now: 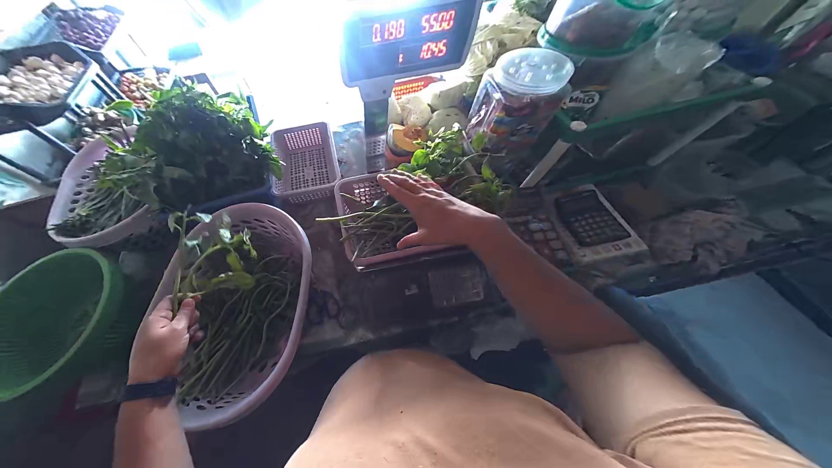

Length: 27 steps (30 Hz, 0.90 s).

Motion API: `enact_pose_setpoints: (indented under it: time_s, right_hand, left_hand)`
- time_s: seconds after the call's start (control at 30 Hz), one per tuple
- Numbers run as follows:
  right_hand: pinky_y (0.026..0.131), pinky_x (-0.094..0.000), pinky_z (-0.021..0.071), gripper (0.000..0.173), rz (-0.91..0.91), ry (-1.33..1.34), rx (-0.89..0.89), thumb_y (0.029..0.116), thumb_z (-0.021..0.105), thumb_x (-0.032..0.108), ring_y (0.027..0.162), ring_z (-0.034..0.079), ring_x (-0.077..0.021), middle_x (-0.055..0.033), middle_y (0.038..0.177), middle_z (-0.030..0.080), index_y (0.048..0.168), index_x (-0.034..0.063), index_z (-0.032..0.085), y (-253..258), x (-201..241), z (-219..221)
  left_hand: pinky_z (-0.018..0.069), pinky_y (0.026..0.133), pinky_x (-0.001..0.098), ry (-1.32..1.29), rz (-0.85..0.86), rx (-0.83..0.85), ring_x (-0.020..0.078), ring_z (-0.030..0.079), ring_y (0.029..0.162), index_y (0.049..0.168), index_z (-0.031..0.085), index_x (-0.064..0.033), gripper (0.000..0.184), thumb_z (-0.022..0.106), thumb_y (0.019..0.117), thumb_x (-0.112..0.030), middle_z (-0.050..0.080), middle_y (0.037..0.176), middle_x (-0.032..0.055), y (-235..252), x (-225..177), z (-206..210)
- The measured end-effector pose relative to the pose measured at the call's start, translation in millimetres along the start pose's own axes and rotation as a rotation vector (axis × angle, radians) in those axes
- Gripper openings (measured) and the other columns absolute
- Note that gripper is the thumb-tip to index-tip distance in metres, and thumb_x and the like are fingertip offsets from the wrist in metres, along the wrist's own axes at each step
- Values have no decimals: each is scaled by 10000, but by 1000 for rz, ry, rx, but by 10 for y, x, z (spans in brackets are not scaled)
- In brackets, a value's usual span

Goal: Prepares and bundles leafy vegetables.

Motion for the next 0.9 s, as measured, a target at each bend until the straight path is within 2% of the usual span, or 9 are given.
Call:
enact_pose_setpoints:
  time_s: [0.07,0.13,0.23,0.4,0.47,0.57,0.73,0.8,0.9]
  right_hand:
    - [1239,-665,90,1353,69,-78,151,627,990,337,1584,137,-363,-142,1713,183,1658,120,142,229,-105,240]
    - [1218,-704,104,1424,80,-132,216,578,1007,395,1574,145,-399,-162,1712,168,1658,106,126,400,-231,302]
    - [1222,-687,101,1391,71,-232,292,595,999,401,1576,147,-391,-151,1705,208,1658,114,150,557,-357,343]
    - [1222,-696,37,1342,46,-321,337,569,999,425,1560,210,-388,-155,1660,325,1647,188,236,629,-482,638]
    - [1226,-697,64,1128,17,-308,333,632,966,392,1457,410,-408,-201,1529,500,1584,183,400,640,-493,767]
    - [1208,-659,206,703,-35,-255,318,717,920,281,1146,658,-378,-179,1159,723,1330,82,638,633,-504,856]
    - [1022,-629,440,477,-70,-168,204,788,855,265,1032,679,-366,-162,1032,728,1187,73,677,662,-390,334]
    - [1003,-646,449,466,-48,-100,150,825,825,240,1068,669,-381,-179,1075,722,1231,69,672,675,-231,-45]
    - [846,-665,509,400,-32,-9,12,829,797,274,974,685,-368,-165,1007,711,1151,70,677,680,-32,-591]
  left_hand:
    - [570,722,397,163,77,17,178,641,731,1314,570,-1,337,499,1087,-239,641,893,123,-74,-85,-5]
    - [486,982,618,324,36,81,403,659,1092,1413,534,19,482,586,1055,-299,658,1194,289,-121,-50,-14]
    - [390,1129,622,381,17,55,437,529,1337,1480,461,28,614,633,1026,-347,545,1421,299,-114,150,-156]
    - [434,1108,568,259,95,-8,366,587,1291,1404,545,25,459,605,1048,-259,596,1387,244,-280,49,-228]
    - [459,1093,532,196,161,31,331,611,1262,1381,567,21,411,599,1050,-220,612,1371,228,-378,-157,-96]
    - [504,1052,475,130,256,105,262,649,1207,1362,594,-13,374,598,1047,-215,641,1348,180,-447,-467,177]
    - [553,982,401,-5,410,273,174,676,1134,1326,632,-48,333,598,1043,-218,673,1307,113,-502,-1203,747]
    - [549,987,393,-49,522,338,157,668,1137,1298,654,-54,334,588,1038,-254,684,1285,88,-512,-1531,978]
    - [526,1027,411,-91,666,379,176,651,1180,1314,650,-44,387,592,1037,-309,675,1305,104,-497,-2009,1312]
Point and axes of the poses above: each hand's wrist, its own y-axis towards the middle knuckle, its own z-axis out of the palm, x = y × z, the point moved 9 cm from there along y, towards the middle knuckle
